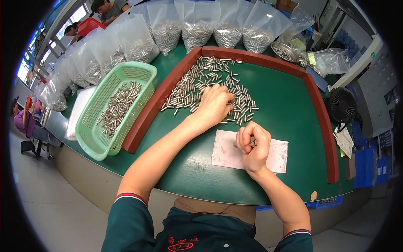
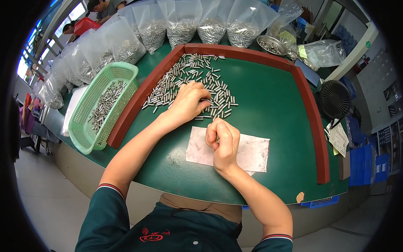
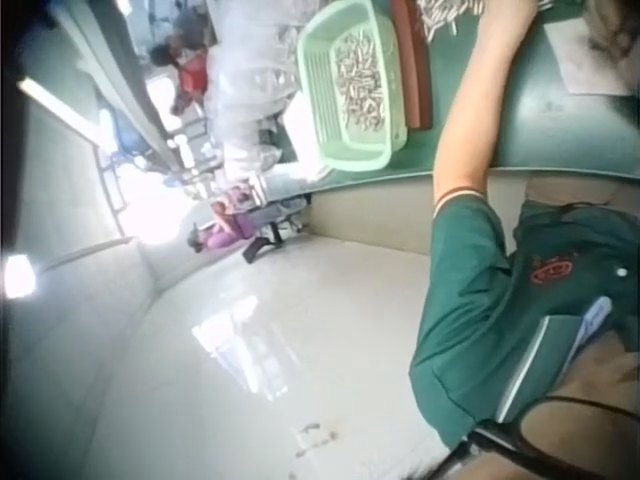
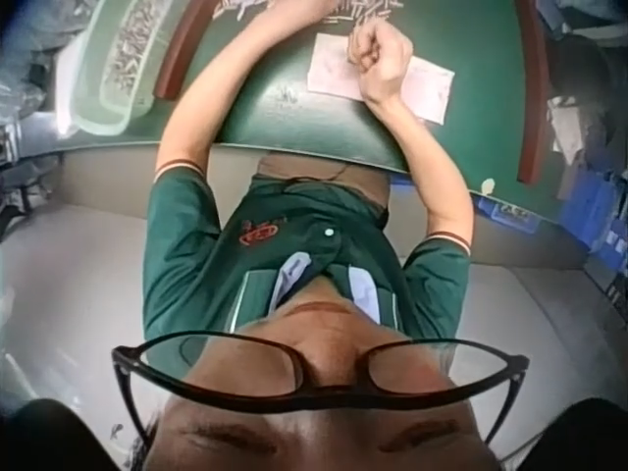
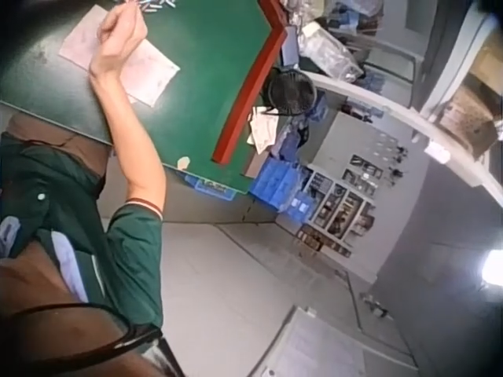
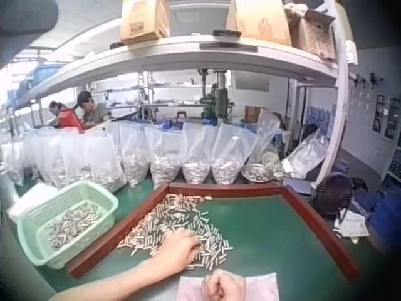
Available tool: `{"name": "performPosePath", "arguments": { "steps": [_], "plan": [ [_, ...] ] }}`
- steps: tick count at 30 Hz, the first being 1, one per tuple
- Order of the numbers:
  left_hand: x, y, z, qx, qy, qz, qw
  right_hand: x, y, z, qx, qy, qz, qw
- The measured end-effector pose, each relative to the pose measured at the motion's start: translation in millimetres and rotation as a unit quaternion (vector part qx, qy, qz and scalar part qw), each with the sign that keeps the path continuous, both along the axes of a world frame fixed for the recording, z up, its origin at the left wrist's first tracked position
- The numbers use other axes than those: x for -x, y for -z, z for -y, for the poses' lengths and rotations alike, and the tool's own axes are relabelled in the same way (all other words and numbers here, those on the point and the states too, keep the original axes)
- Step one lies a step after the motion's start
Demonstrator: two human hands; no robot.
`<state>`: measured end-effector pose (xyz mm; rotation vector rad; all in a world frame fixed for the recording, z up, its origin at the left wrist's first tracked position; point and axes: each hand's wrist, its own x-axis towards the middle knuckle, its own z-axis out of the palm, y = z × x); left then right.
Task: Manual assembly and inspection of small metal pins and terminal components at a factory workbench.
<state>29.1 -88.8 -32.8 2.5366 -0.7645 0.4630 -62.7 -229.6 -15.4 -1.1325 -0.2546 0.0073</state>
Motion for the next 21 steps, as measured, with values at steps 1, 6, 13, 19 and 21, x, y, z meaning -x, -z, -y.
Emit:
{"name": "performPosePath", "arguments": {
  "steps": [1,6,13,19,21],
  "plan": [
    [-1.7,1.2,0.8,0.004,0.007,0.016,1.000,0.5,-1.0,0.0,-0.002,0.008,-0.016,1.000],
    [-4.3,-1.5,1.7,-0.009,0.020,0.035,0.999,-5.4,-2.7,-1.0,0.028,0.038,0.011,0.999],
    [29.5,-24.7,-6.9,0.366,0.027,-0.352,0.861,-11.0,-6.8,-3.7,0.010,0.067,-0.040,0.997],
    [63.6,-12.9,-16.2,0.541,0.083,-0.521,0.656,-14.3,-2.4,3.2,-0.053,0.003,-0.084,0.995],
    [62.8,-11.1,-15.3,0.562,0.109,-0.524,0.631,-14.6,-1.9,1.9,-0.060,0.016,-0.075,0.995]
  ]
}}
